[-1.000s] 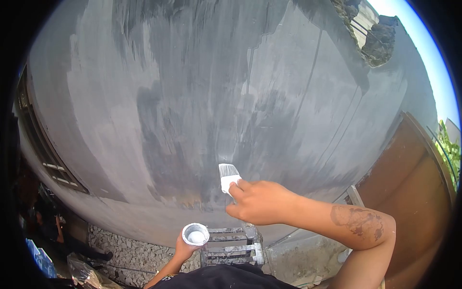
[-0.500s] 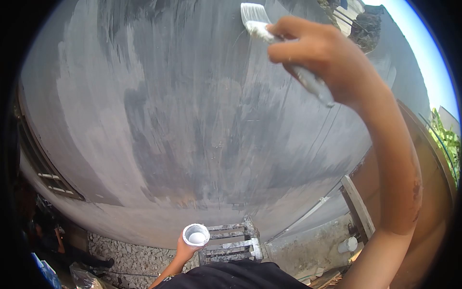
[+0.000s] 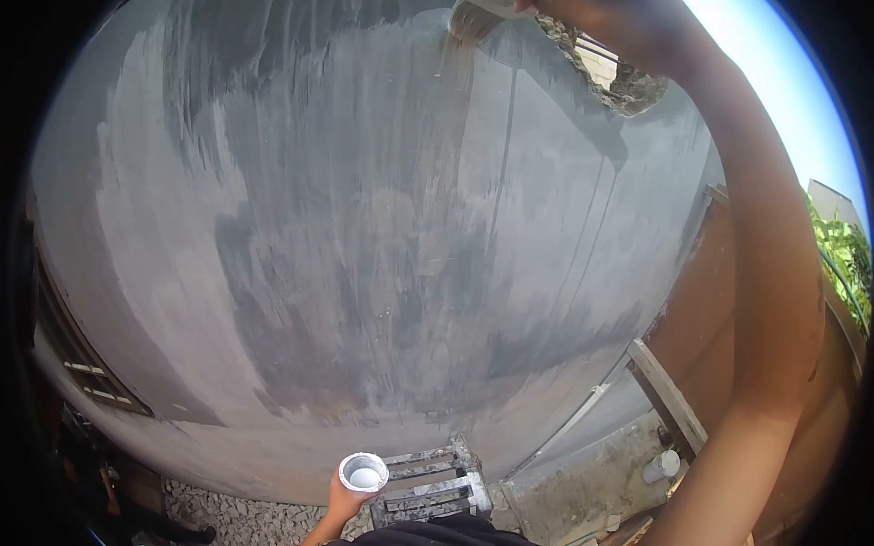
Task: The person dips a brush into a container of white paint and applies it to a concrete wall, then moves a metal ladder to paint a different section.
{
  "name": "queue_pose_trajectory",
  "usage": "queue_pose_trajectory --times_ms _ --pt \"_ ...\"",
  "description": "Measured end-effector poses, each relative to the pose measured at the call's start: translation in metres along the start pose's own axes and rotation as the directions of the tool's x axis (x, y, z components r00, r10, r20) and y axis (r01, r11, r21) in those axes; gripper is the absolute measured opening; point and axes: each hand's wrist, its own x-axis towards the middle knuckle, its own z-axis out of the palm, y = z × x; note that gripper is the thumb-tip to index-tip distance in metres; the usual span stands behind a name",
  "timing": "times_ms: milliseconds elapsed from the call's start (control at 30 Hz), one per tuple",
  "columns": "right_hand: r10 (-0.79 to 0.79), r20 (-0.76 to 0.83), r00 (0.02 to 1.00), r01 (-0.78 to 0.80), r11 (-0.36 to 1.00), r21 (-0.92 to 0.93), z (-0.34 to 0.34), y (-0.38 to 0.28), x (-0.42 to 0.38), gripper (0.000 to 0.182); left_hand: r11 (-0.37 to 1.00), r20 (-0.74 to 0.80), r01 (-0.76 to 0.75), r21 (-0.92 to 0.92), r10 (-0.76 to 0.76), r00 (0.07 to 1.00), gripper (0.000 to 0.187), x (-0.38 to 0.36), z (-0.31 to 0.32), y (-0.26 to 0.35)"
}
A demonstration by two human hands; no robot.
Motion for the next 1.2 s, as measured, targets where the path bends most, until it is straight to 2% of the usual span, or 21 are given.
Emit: queue_pose_trajectory --times_ms 67,100,133,167,200,233,267,300,367,433,533,633,733,800,867,900,933,1000,1100,1133,1200 --pt "-0.044 0.038 0.998 0.045 0.998 -0.033 -0.015 -0.009 0.010 0.015 1.000 0.012 0.002 -0.006 -0.002 1.000 0.086 0.001 0.004 0.001" --pt "-0.211 0.053 0.976 0.216 0.966 -0.139 -0.008 -0.001 0.008 0.013 1.000 0.015 0.007 -0.016 -0.007 1.000 0.085 0.000 0.006 0.002" --pt "-0.275 0.198 0.941 0.305 0.942 -0.141 -0.004 0.004 0.007 0.009 1.000 0.020 0.014 -0.017 -0.014 1.000 0.085 -0.002 0.007 0.003" --pt "-0.431 0.204 0.879 0.475 0.830 -0.292 0.018 0.020 -0.014 0.013 1.000 0.035 0.007 -0.012 -0.007 0.999 0.085 -0.002 0.008 0.006" --pt "-0.358 0.261 0.897 0.436 0.813 -0.385 0.043 0.003 -0.036 0.013 1.000 0.049 -0.002 -0.005 0.002 0.999 0.084 -0.001 0.008 0.007" --pt "-0.208 0.329 0.921 0.321 0.883 -0.342 0.062 -0.015 -0.065 0.011 1.000 0.053 -0.002 -0.005 0.003 0.999 0.084 -0.001 0.007 0.006" --pt "-0.205 0.356 0.912 0.321 0.896 -0.306 0.092 -0.027 -0.096 0.012 1.000 0.048 -0.014 -0.010 0.014 0.999 0.084 -0.001 0.007 0.004" --pt "-0.173 0.470 0.865 0.310 0.923 -0.230 0.113 -0.048 -0.126 0.006 1.000 0.042 -0.024 -0.016 0.025 0.999 0.083 -0.001 0.008 0.001" --pt "-0.193 0.604 0.773 0.272 0.961 -0.041 0.154 -0.074 -0.190 0.006 0.999 0.040 -0.017 -0.028 0.018 0.999 0.083 0.000 0.008 -0.002" --pt "-0.228 0.590 0.775 0.238 0.969 0.063 0.184 -0.091 -0.232 0.006 1.000 0.031 -0.006 -0.016 0.007 0.999 0.084 -0.003 0.003 0.003" --pt "-0.184 0.559 0.809 0.166 0.983 0.083 0.182 -0.090 -0.217 0.006 0.998 0.038 0.015 -0.058 -0.013 0.999 0.085 -0.002 0.001 0.004" --pt "-0.125 0.307 0.944 0.146 0.988 -0.047 0.132 -0.075 -0.142 0.012 1.000 0.050 0.015 0.007 -0.015 0.999 0.085 0.002 -0.003 0.008" --pt "-0.201 0.021 0.979 0.199 0.940 -0.276 0.107 -0.062 -0.096 0.013 0.998 0.063 0.057 -0.008 -0.057 0.996 0.086 0.001 0.002 0.018" --pt "-0.260 -0.025 0.965 0.228 0.888 -0.400 0.125 -0.067 -0.097 0.013 0.998 0.022 0.045 -0.043 -0.044 0.999 0.085 0.001 0.005 0.016" --pt "-0.292 0.024 0.956 0.274 0.861 -0.428 0.180 -0.080 -0.128 0.012 0.997 0.033 0.058 -0.041 -0.056 0.998 0.084 -0.001 0.005 0.016" --pt "-0.330 0.111 0.937 0.345 0.837 -0.425 0.214 -0.089 -0.155 0.013 0.998 0.029 0.049 -0.043 -0.048 0.998 0.085 -0.002 0.004 0.017" --pt "-0.369 0.197 0.909 0.418 0.806 -0.419 0.251 -0.101 -0.189 0.014 0.998 0.023 0.036 -0.047 -0.035 0.999 0.085 -0.005 0.003 0.016" --pt "-0.357 0.287 0.889 0.428 0.871 -0.240 0.316 -0.143 -0.268 0.017 0.997 0.020 0.041 -0.064 -0.040 0.999 0.085 -0.007 0.001 0.002" --pt "-0.210 0.427 0.880 0.179 0.977 0.113 0.389 -0.219 -0.380 0.016 0.995 0.007 0.047 -0.092 -0.047 0.999 0.084 -0.012 -0.006 -0.003" --pt "-0.215 0.428 0.878 0.180 0.976 0.121 0.405 -0.234 -0.399 0.016 0.994 0.003 0.055 -0.093 -0.055 0.999 0.084 -0.013 -0.009 -0.004" --pt "-0.126 0.598 0.792 -0.014 0.974 0.224 0.423 -0.251 -0.418 0.015 0.991 -0.024 0.093 -0.095 -0.095 0.995 0.083 -0.015 -0.014 -0.006"
